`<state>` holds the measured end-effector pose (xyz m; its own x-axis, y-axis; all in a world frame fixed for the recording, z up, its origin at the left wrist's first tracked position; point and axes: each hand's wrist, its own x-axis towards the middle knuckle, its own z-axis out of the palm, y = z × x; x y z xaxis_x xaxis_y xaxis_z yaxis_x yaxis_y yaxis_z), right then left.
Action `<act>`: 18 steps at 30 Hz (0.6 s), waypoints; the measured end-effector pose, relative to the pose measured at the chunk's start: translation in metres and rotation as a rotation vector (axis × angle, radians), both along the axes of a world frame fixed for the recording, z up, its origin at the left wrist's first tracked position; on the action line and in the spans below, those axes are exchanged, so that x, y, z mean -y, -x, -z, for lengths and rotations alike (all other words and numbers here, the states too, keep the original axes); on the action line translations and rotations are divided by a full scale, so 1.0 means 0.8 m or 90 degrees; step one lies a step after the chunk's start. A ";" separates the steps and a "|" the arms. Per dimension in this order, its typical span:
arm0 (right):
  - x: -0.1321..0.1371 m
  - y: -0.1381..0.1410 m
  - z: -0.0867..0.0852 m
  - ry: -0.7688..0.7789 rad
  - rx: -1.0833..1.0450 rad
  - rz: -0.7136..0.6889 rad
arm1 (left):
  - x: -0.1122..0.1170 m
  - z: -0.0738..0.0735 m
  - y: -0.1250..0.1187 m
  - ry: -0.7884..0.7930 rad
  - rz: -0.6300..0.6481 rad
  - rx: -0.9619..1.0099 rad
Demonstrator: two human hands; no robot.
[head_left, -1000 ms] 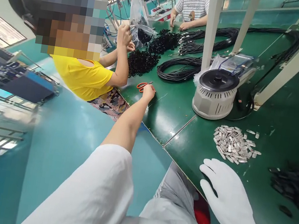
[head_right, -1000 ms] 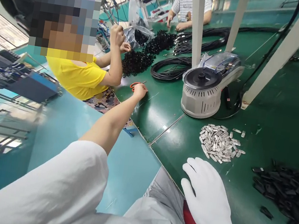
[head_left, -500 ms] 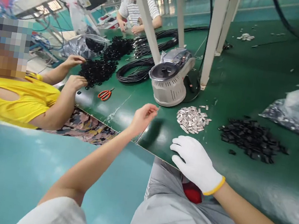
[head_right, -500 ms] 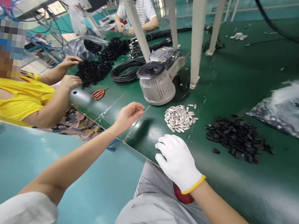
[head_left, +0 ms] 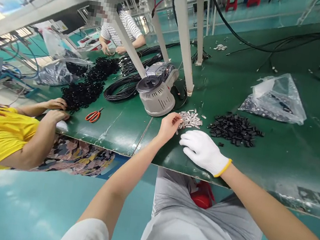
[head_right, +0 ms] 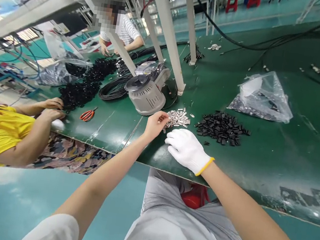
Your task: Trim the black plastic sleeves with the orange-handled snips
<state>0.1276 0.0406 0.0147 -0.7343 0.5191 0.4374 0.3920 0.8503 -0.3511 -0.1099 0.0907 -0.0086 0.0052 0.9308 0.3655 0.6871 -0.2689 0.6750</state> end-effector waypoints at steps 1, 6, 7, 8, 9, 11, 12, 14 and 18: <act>0.009 -0.013 -0.002 -0.005 0.005 0.003 | 0.000 0.000 0.003 -0.008 0.000 -0.013; 0.027 -0.092 -0.001 -0.030 0.052 0.071 | 0.013 -0.006 0.006 -0.070 0.004 -0.081; 0.024 -0.104 0.002 -0.049 0.072 0.093 | 0.014 -0.007 -0.002 -0.077 0.020 -0.095; 0.019 -0.115 0.005 -0.064 0.090 0.111 | 0.014 -0.008 -0.013 -0.079 0.046 -0.108; 0.012 -0.123 0.007 -0.083 0.104 0.125 | 0.012 -0.008 -0.028 -0.077 0.081 -0.125; -0.001 -0.133 0.011 -0.124 0.106 0.151 | 0.005 -0.008 -0.063 -0.069 0.145 -0.171; -0.007 -0.136 0.011 -0.142 0.097 0.166 | 0.000 -0.008 -0.081 -0.059 0.172 -0.240; -0.015 -0.140 0.011 -0.165 0.075 0.198 | -0.011 -0.008 -0.110 -0.053 0.193 -0.344; -0.016 -0.138 0.006 -0.174 0.074 0.219 | -0.026 -0.009 -0.133 -0.062 0.207 -0.436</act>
